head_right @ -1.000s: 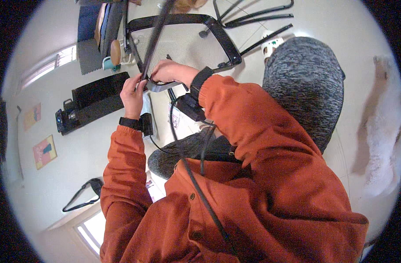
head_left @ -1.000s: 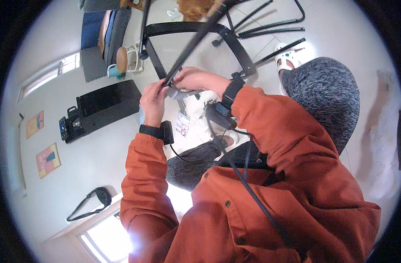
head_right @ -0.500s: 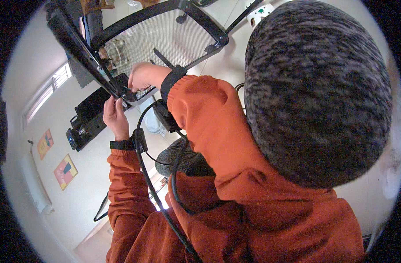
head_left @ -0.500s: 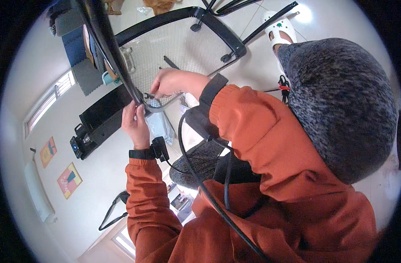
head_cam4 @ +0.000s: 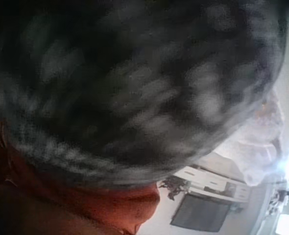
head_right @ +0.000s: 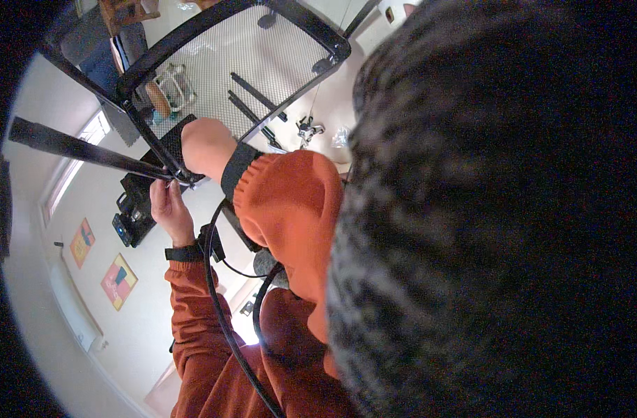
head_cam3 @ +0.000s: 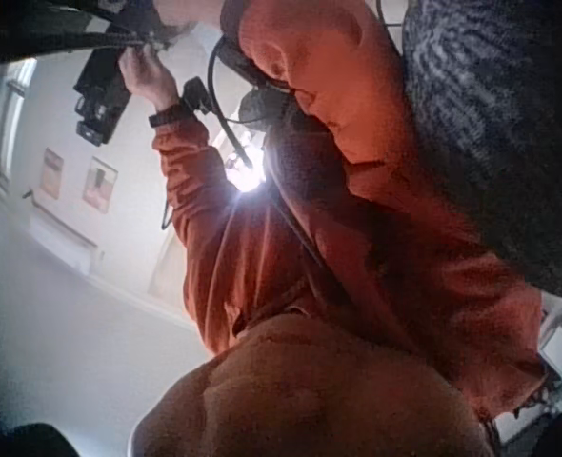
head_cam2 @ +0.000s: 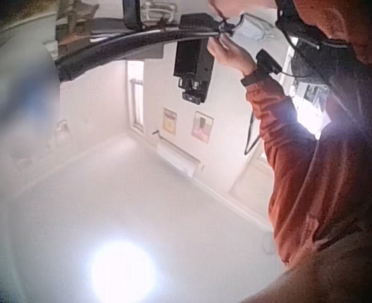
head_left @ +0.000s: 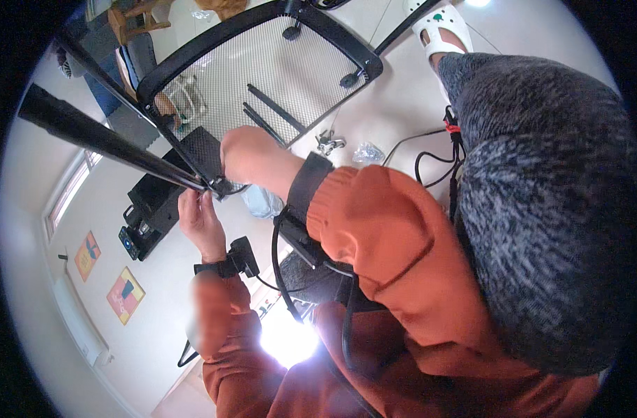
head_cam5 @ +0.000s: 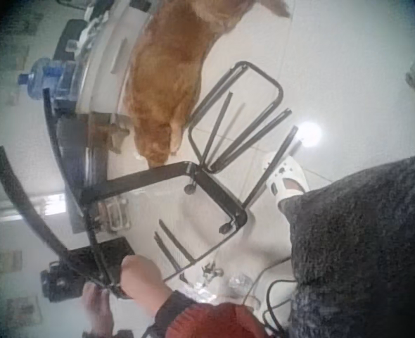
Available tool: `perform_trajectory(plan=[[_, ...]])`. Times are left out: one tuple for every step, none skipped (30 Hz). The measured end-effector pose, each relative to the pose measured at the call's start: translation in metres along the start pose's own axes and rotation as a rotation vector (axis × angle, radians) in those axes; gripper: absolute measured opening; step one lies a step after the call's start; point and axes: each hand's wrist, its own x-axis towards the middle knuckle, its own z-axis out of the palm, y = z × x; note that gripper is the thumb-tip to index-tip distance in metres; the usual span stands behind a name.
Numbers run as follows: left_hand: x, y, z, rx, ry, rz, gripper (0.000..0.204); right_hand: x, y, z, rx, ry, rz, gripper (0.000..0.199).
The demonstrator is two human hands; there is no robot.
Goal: The person assembles a black mesh office chair by attaching the backrest frame to the seat using a screwdriver. They insert screws and tighten them while holding the frame steady, working on the floor with parts and tools nearby.
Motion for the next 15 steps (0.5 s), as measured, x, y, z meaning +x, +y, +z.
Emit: perform_trajectory(plan=[[0.000, 0.001, 0.000, 0.016, -0.006, 0.001, 0.015, 0.000, -0.002, -0.001, 0.006, 0.009, 0.015, 0.012], [0.000, 0.002, -0.001, 0.033, -0.014, 0.001, 0.015, 0.000, -0.003, -0.003, 0.035, 0.005, 0.012, 0.012], [0.000, 0.004, 0.001, -0.010, -0.006, -0.031, 0.014, -0.001, -0.005, -0.004, 0.051, 0.012, 0.004, 0.011], [0.000, 0.004, 0.001, -0.004, -0.006, -0.026, 0.014, -0.002, -0.007, -0.004, 0.050, 0.008, -0.002, 0.011], [0.001, 0.005, 0.000, -0.002, -0.009, -0.030, 0.014, -0.003, -0.008, -0.005, 0.026, 0.012, -0.053, 0.010], [0.001, 0.006, 0.000, -0.001, -0.012, -0.033, 0.013, -0.003, -0.009, -0.006, 0.021, 0.008, -0.062, 0.010], [0.001, 0.006, -0.001, 0.022, -0.016, -0.025, 0.012, -0.004, -0.011, -0.007, 0.015, 0.003, -0.070, 0.010], [0.001, 0.007, -0.001, 0.045, -0.019, -0.017, 0.012, -0.005, -0.013, -0.009, -0.007, -0.001, -0.083, 0.011], [0.001, 0.007, -0.001, 0.073, -0.018, -0.009, 0.011, -0.006, -0.014, -0.010, 0.024, 0.026, -0.076, 0.011], [0.001, 0.007, -0.001, 0.065, -0.013, 0.000, 0.010, -0.007, -0.016, -0.011, 0.038, 0.053, -0.074, 0.011], [0.001, 0.006, -0.001, 0.063, -0.003, 0.009, 0.009, -0.007, -0.017, -0.012, 0.052, 0.082, -0.073, 0.011], [0.001, 0.006, -0.001, 0.082, 0.000, 0.016, 0.009, -0.008, -0.018, -0.014, 0.050, 0.078, -0.098, 0.012], [0.001, 0.006, -0.002, 0.069, 0.001, 0.026, 0.009, -0.008, -0.018, -0.015, 0.048, 0.075, -0.123, 0.012], [0.001, 0.005, -0.002, 0.075, -0.004, 0.033, 0.009, -0.007, -0.019, -0.017, 0.028, 0.081, -0.154, 0.012], [0.001, 0.005, -0.002, 0.087, -0.006, 0.045, 0.008, -0.006, -0.019, -0.019, 0.048, 0.055, -0.120, 0.012]])
